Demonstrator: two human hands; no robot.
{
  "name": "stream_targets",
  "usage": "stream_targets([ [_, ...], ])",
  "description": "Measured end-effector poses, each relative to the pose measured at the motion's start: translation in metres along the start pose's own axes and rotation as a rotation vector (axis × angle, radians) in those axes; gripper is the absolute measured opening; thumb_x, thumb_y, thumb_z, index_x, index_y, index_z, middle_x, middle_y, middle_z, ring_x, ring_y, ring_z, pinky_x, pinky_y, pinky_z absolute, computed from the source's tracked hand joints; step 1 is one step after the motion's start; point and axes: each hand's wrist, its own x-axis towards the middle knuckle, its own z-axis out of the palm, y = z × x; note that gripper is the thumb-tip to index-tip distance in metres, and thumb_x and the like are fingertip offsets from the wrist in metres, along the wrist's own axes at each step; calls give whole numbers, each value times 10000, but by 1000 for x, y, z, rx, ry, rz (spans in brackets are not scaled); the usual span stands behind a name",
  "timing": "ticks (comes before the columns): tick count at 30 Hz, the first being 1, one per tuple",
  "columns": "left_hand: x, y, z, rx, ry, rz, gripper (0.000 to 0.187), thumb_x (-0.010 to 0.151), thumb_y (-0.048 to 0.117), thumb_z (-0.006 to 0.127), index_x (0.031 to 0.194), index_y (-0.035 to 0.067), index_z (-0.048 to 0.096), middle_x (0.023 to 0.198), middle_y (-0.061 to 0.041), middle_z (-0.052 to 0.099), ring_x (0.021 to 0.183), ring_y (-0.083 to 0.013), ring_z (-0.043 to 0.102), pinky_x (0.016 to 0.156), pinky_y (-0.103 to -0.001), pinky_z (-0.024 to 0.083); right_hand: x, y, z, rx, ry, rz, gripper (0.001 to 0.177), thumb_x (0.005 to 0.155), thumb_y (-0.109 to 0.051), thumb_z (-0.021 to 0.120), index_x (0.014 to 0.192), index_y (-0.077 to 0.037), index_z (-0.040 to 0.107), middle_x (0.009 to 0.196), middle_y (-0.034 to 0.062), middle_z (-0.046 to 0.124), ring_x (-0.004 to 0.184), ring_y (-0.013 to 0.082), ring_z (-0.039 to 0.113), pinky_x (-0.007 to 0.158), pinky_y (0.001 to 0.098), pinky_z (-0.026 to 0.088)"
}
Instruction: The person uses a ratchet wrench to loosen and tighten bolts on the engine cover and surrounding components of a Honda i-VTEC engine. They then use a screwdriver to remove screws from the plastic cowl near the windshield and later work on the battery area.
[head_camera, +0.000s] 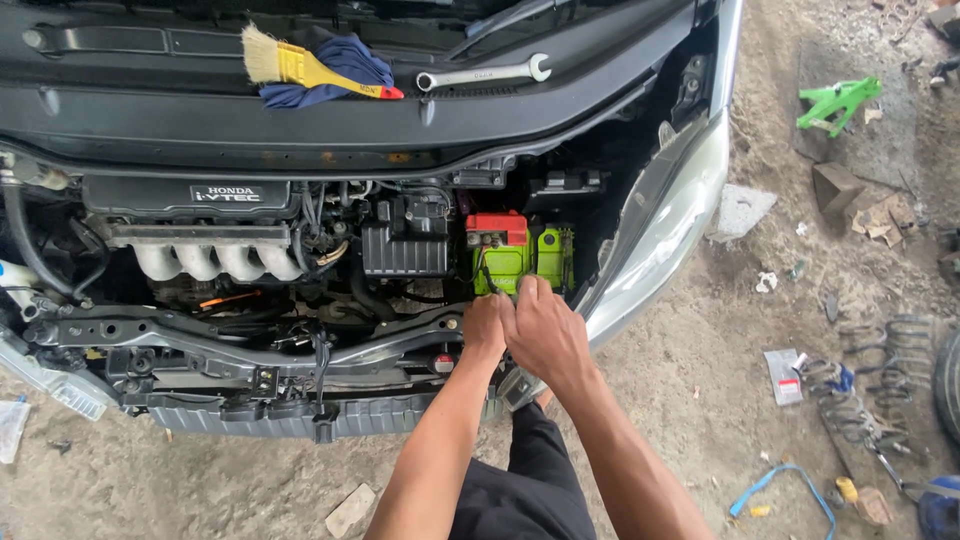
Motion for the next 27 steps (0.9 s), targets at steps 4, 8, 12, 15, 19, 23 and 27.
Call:
stream_targets([
  [4, 19, -25, 34, -202, 53, 35, 416, 996, 162, 564, 586, 102, 599, 554, -41, 595, 441, -163, 545, 469, -310, 488, 5, 13, 8, 81, -123, 45, 394, 1077, -341, 288, 1293, -69, 476, 1030, 215, 691, 834, 419, 752, 689, 568, 592],
  [8, 9, -24, 7, -278, -12, 92, 230, 985, 140, 666, 1175, 60, 769, 1066, -204, 759, 963, -368, 750, 714, -419, 663, 8, 17, -5, 18, -154, 102, 552, 1065, -554, 265, 1145, -72, 523, 903, 235, 694, 862, 495, 726, 773, 622, 560],
  [12, -1, -18, -16, -315, -57, 209, 253, 996, 129, 665, 1219, 44, 748, 1115, -213, 751, 1060, -408, 721, 814, -492, 664, 8, 20, -6, -13, -153, 80, 405, 1050, -432, 312, 1205, -120, 518, 879, 205, 705, 873, 466, 735, 776, 610, 563],
  [15, -4, -12, -29, -265, -87, 222, 252, 1007, 133, 651, 1220, 33, 740, 1127, -204, 751, 1050, -387, 728, 831, -489, 667, 9, 17, -14, -35, -136, 117, 634, 1073, -582, 225, 1115, -35, 543, 857, 268, 694, 870, 515, 725, 769, 627, 557],
  [19, 16, -27, -1, -247, -101, 197, 272, 1004, 132, 648, 1240, 24, 728, 1152, -252, 731, 917, -350, 762, 707, -401, 681, 7, 21, -15, 141, -67, 1, 458, 1089, -411, 293, 1355, -66, 435, 1169, 287, 641, 947, 515, 704, 797, 658, 554],
  [23, 15, -25, -1, -274, -102, 183, 279, 999, 150, 659, 1246, 42, 731, 1162, -257, 728, 927, -374, 755, 708, -417, 679, 9, 32, -4, 103, -62, -1, 441, 1101, -448, 304, 1209, -58, 481, 1005, 261, 667, 857, 522, 708, 750, 639, 559],
  [27, 6, -22, -10, -308, -125, 220, 293, 1035, 107, 603, 1288, -7, 696, 1166, -280, 718, 963, -420, 740, 728, -474, 681, 7, 30, -9, -65, -180, -5, 427, 1076, -426, 334, 1147, -40, 501, 887, 218, 696, 823, 473, 734, 724, 592, 577],
])
